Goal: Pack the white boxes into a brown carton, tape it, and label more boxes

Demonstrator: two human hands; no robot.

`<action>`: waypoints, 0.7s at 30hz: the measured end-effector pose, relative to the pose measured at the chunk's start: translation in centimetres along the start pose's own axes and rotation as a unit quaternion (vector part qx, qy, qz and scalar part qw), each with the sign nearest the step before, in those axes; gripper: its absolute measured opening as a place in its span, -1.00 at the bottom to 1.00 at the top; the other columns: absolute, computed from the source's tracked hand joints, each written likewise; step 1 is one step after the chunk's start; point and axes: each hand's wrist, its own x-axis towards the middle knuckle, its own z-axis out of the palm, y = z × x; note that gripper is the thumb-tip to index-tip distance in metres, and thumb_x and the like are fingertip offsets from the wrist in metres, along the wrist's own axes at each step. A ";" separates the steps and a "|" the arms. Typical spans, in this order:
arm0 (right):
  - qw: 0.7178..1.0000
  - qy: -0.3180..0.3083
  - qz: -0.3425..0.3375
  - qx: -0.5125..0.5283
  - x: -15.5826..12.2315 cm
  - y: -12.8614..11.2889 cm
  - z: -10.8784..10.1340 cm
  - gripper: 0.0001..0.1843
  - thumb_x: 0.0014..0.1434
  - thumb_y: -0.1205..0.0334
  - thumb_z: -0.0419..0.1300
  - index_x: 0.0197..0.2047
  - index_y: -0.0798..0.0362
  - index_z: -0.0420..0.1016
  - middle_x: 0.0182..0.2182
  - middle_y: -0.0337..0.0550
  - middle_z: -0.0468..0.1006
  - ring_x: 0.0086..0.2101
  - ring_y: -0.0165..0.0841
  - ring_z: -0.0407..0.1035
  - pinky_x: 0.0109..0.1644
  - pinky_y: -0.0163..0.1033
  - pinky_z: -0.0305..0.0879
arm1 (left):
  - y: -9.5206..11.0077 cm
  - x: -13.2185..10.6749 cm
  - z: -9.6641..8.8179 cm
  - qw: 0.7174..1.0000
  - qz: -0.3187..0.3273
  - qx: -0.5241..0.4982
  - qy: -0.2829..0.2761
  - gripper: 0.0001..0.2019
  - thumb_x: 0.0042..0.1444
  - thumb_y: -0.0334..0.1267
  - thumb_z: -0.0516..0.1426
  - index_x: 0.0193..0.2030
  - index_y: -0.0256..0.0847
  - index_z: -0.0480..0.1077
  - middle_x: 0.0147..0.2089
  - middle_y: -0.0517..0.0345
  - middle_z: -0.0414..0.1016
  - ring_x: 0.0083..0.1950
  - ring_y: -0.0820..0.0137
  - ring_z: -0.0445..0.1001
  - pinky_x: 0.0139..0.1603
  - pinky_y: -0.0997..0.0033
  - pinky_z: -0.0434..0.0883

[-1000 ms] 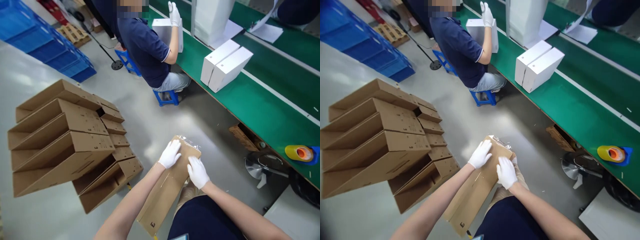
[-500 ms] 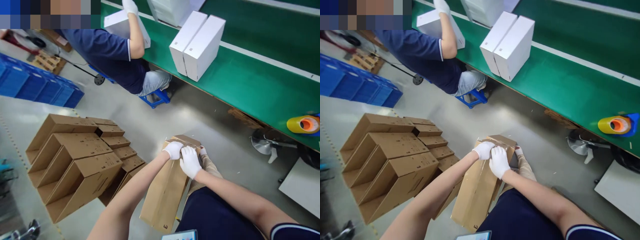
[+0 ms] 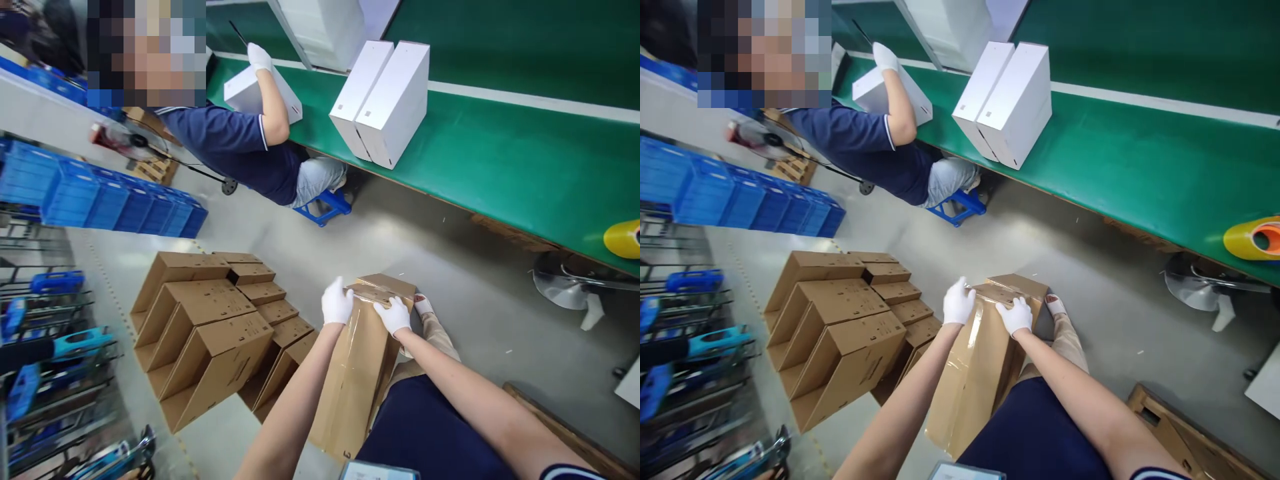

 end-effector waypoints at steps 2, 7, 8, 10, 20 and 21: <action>0.991 0.029 -0.120 -0.050 0.7 0.9 -0.1 -0.31 0.31 -0.28 0.08 0.07 0.20 0.57 0.11 0.04 0.47 0.13 -0.04 0.30 0.24 -0.04 0.20 | -2.4 2.1 -0.5 0.991 -0.128 -0.030 -0.036 -0.31 0.29 0.19 -0.05 0.30 -0.39 0.22 0.16 -0.19 0.42 0.11 0.17 0.44 -0.02 0.28 0.38; 0.972 0.009 -0.235 -0.008 2.2 2.8 0.0 -0.40 0.38 -0.11 0.09 0.17 0.25 0.54 0.16 -0.01 0.47 0.17 -0.12 0.33 0.33 -0.11 0.14 | -1.4 5.8 0.0 0.969 -0.002 0.027 -0.244 -0.53 0.30 -0.03 -0.11 -0.14 -0.26 0.56 -0.06 -0.12 0.54 -0.03 0.13 0.50 -0.03 0.19 0.38; 0.972 0.002 -0.235 -0.006 2.3 3.1 0.0 -0.38 0.39 -0.10 0.09 0.21 0.26 0.52 0.18 -0.02 0.45 0.20 -0.12 0.31 0.35 -0.11 0.12 | -0.5 5.6 -0.2 0.965 0.041 0.054 -0.255 -0.52 0.30 -0.01 -0.09 -0.16 -0.27 0.56 -0.05 -0.17 0.53 -0.01 0.03 0.48 -0.01 0.06 0.35; 0.971 -0.001 -0.238 -0.008 2.0 3.5 -0.1 -0.39 0.40 -0.06 0.07 0.23 0.28 0.49 0.19 -0.02 0.44 0.21 -0.14 0.30 0.37 -0.11 0.11 | 1.0 4.7 -0.7 0.953 0.125 0.063 -0.269 -0.45 0.31 0.16 -0.09 -0.18 -0.22 0.57 -0.06 -0.11 0.53 -0.02 0.02 0.49 -0.01 0.04 0.34; 0.942 0.051 -0.328 -0.052 -2.3 0.0 -2.9 -0.62 0.36 0.26 0.01 0.07 0.18 0.58 0.09 -0.10 0.52 0.11 -0.22 0.40 0.30 -0.09 0.24 | -3.5 1.8 6.0 0.992 0.031 -0.084 0.086 -0.53 0.48 -0.06 -0.16 -0.20 -0.17 0.51 0.04 0.28 0.46 0.05 0.38 0.31 0.10 0.38 0.28; 0.945 0.030 -0.326 0.003 -1.5 -0.3 -3.8 -0.64 0.37 0.25 0.02 0.05 0.12 0.60 0.06 -0.20 0.54 0.10 -0.34 0.41 0.32 -0.21 0.22 | -3.7 1.8 6.4 0.990 0.031 -0.103 0.093 -0.54 0.48 -0.04 -0.15 -0.19 -0.15 0.52 0.07 0.33 0.46 0.09 0.40 0.33 0.13 0.38 0.29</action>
